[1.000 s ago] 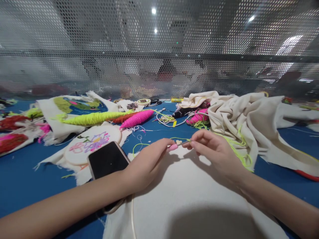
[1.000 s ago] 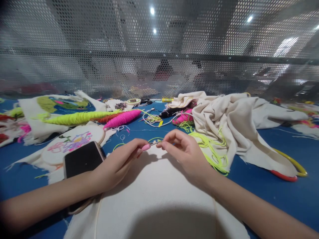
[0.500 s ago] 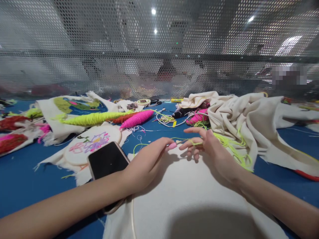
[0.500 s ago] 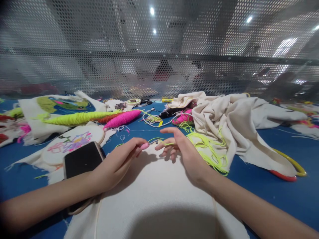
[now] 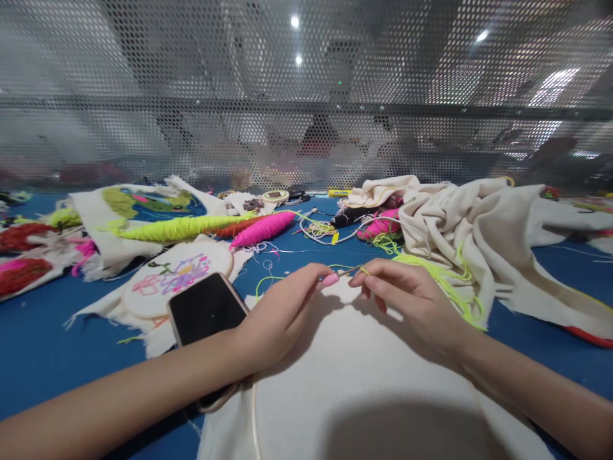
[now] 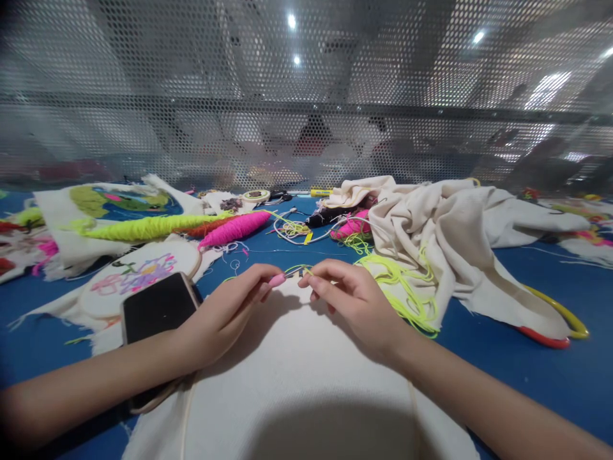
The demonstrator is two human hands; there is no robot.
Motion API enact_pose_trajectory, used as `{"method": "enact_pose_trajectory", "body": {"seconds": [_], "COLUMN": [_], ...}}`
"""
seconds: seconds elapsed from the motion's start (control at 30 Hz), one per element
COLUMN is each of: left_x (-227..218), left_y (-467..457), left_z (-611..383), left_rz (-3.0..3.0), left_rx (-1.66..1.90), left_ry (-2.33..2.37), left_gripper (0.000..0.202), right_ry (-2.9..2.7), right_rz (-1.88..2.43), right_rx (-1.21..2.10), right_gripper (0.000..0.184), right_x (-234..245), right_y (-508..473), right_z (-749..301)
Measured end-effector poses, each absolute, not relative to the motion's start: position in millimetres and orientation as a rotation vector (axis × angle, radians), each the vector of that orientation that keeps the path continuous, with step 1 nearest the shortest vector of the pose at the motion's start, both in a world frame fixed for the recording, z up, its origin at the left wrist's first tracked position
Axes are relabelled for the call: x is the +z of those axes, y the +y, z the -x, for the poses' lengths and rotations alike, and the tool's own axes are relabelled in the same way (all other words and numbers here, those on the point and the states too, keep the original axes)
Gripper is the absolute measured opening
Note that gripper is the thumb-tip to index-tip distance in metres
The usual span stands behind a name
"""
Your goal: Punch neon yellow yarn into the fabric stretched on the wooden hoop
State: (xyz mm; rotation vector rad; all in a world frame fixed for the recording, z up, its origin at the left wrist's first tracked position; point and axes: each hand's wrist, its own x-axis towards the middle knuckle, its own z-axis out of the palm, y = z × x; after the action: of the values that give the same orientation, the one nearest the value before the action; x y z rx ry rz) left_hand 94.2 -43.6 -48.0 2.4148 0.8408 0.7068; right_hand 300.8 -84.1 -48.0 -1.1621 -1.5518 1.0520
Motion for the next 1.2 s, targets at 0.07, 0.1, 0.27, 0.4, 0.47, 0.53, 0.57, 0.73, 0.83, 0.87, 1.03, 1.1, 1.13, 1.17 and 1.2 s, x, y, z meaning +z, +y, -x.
{"method": "enact_pose_trajectory", "body": {"seconds": [0.07, 0.1, 0.27, 0.4, 0.47, 0.53, 0.57, 0.73, 0.83, 0.87, 1.03, 1.1, 1.13, 1.17, 1.2], "left_x": [-47.8, -47.8, -48.5, -49.0, -48.9, -48.8, -48.6, -47.2, -47.7, -48.3, -50.2, -49.5, -49.1, -48.8, -48.6], "left_y": [-43.5, -43.4, -42.5, -42.0, -42.0, -42.0, -42.0, -43.2, -44.8, -45.1, -44.6, -44.0, -43.7, -43.4, -43.0], "left_z": [-94.2, -94.3, -94.6, -94.3, -94.1, -94.1, -94.1, -94.7, -94.1, -93.6, -92.2, -92.5, -92.7, -93.0, -93.3], "left_rz": [-2.398, -2.392, -2.377, -2.353, -2.354, -2.364, -2.37, -2.416, -2.472, -2.487, -2.494, -2.471, -2.455, -2.437, -2.418], "left_rx": [0.714, 0.712, 0.71, 0.702, 0.693, 0.692, 0.693, 0.708, 0.689, 0.685, 0.688, 0.684, 0.685, 0.689, 0.696], "left_ry": [0.839, 0.838, 0.852, 0.868, 0.88, 0.881, 0.879, 0.846, 0.796, 0.782, 0.794, 0.821, 0.836, 0.852, 0.871], "left_gripper": [0.024, 0.024, 0.025, 0.024, 0.024, 0.024, 0.024, 0.026, 0.025, 0.025, 0.026, 0.026, 0.026, 0.026, 0.026], "right_ry": [-1.538, -1.528, -1.476, -1.406, -1.414, -1.431, -1.427, -1.39, -1.396, -1.395, -1.366, -1.323, -1.306, -1.295, -1.29], "right_rz": [1.164, 1.16, 1.089, 1.123, 1.151, 1.162, 1.159, 1.166, 1.18, 1.191, 1.205, 1.184, 1.177, 1.17, 1.161], "right_rx": [1.088, 1.104, 1.162, 1.099, 1.049, 1.036, 1.043, 1.054, 1.022, 1.019, 1.058, 1.111, 1.137, 1.158, 1.168], "right_gripper": [0.026, 0.03, 0.04, 0.019, 0.018, 0.019, 0.019, 0.034, 0.044, 0.047, 0.06, 0.064, 0.067, 0.069, 0.07], "right_x": [-48.3, -48.8, -52.1, -51.6, -50.5, -49.5, -49.2, -50.1, -50.7, -50.6, -51.0, -52.0, -52.5, -53.0, -53.4], "right_y": [-84.6, -84.7, -83.1, -81.6, -81.3, -81.0, -80.9, -80.8, -81.7, -82.0, -81.7, -80.1, -79.1, -78.1, -77.2], "right_z": [-301.7, -302.4, -303.9, -301.2, -299.9, -299.2, -299.0, -299.4, -300.8, -301.5, -304.2, -304.8, -304.9, -304.9, -304.7]}}
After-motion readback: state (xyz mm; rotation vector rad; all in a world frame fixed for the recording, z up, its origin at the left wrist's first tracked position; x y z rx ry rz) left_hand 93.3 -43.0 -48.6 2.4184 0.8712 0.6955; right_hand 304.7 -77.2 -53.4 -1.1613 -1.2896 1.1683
